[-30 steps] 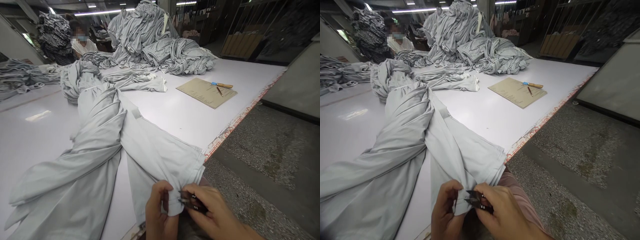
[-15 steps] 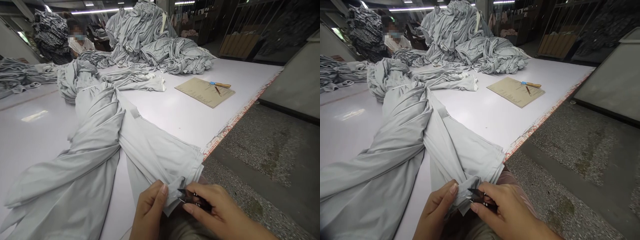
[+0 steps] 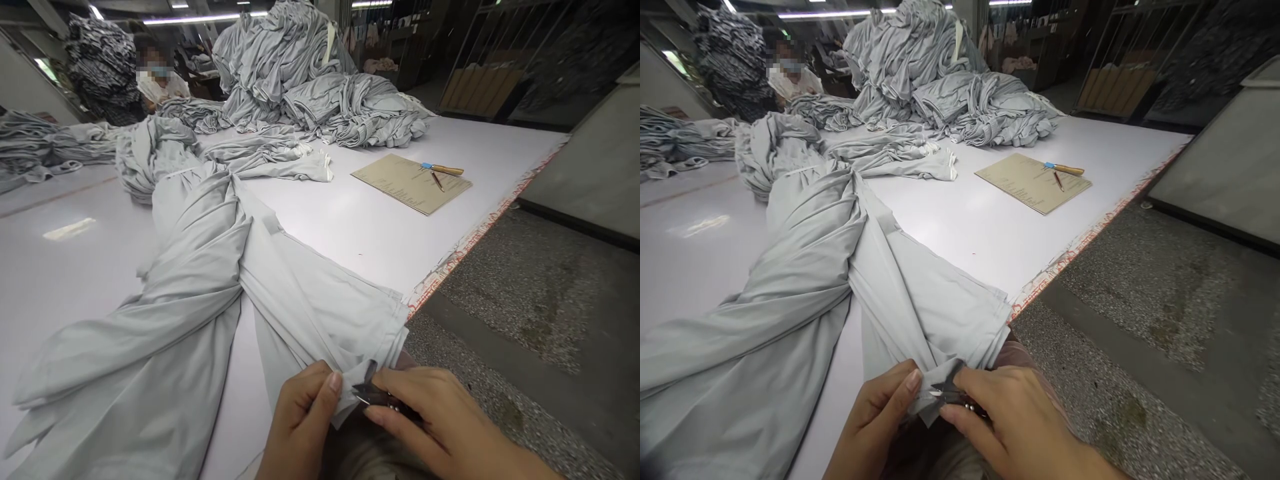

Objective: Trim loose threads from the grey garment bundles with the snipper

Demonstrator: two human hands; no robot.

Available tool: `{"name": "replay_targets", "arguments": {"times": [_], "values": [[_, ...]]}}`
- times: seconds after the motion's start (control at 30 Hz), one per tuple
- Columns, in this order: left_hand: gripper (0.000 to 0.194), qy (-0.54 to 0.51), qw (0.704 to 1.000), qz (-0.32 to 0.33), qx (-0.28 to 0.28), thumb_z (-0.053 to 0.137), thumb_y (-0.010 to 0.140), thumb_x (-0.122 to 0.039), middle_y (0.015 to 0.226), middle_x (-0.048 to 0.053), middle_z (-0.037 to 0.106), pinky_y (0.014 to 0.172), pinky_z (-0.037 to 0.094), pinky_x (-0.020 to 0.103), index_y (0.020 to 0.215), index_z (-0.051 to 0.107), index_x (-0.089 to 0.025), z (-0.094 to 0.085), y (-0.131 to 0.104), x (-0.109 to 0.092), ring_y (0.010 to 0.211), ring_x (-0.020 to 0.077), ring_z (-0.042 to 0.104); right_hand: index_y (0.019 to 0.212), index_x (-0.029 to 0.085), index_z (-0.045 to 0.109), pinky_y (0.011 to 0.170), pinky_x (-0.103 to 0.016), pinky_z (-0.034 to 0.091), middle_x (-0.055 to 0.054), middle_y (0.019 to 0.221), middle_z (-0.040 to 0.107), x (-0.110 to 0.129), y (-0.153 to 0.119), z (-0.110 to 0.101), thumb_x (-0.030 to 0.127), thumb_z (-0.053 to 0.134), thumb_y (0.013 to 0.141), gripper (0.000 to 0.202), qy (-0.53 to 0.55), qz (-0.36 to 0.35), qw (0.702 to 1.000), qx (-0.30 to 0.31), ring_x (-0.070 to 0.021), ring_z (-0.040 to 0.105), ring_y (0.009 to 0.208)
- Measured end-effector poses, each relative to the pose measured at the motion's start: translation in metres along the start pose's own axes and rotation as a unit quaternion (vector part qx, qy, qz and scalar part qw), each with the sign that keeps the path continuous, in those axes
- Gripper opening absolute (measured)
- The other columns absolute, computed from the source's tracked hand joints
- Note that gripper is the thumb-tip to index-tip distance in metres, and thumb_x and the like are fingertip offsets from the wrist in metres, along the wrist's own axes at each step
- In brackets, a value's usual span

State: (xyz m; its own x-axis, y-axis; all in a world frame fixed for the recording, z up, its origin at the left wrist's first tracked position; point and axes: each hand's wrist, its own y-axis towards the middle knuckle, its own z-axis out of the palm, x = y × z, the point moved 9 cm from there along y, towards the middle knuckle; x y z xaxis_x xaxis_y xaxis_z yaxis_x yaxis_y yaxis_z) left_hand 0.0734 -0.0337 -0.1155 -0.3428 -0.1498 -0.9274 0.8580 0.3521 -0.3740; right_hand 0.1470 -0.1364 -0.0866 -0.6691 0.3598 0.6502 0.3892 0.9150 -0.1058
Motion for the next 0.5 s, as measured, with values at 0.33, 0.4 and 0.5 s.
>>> {"name": "replay_targets", "arguments": {"times": [0.33,0.4,0.5], "values": [[0.042,0.032,0.999,0.026,0.013,0.048,0.09,-0.046,0.064,-0.002,0.037,0.06,0.033,0.025,0.06,0.044,-0.018,0.0034,0.0009,-0.0087,0.062,0.0132,0.037,0.075,0.022,0.053,0.053,-0.024,0.029,0.005,0.062,0.058,-0.0004,0.0028,0.0028,0.041,0.045,0.097,0.029,-0.001,0.019,1.0,0.02,-0.0144,0.057,0.056],[0.043,0.026,0.999,0.02,0.011,0.049,0.089,-0.047,0.064,-0.002,0.035,0.06,0.033,0.026,0.058,0.04,-0.018,0.0025,0.0016,-0.0075,0.062,0.013,0.035,0.074,0.022,0.052,0.054,-0.024,0.029,0.005,0.062,0.058,0.0013,0.0039,0.0019,0.038,0.043,0.098,0.03,0.003,0.006,1.0,0.012,-0.0139,0.056,0.056],[0.042,-0.021,1.0,-0.005,0.009,0.051,0.088,-0.047,0.064,-0.002,0.035,0.059,0.033,0.026,0.058,0.041,-0.018,0.0028,0.0023,-0.003,0.062,0.0128,0.034,0.076,0.022,0.053,0.054,-0.024,0.029,0.005,0.06,0.057,0.0028,0.003,-0.0022,0.038,0.046,0.097,0.027,0.005,-0.004,1.0,0.001,-0.0136,0.056,0.055]]}}
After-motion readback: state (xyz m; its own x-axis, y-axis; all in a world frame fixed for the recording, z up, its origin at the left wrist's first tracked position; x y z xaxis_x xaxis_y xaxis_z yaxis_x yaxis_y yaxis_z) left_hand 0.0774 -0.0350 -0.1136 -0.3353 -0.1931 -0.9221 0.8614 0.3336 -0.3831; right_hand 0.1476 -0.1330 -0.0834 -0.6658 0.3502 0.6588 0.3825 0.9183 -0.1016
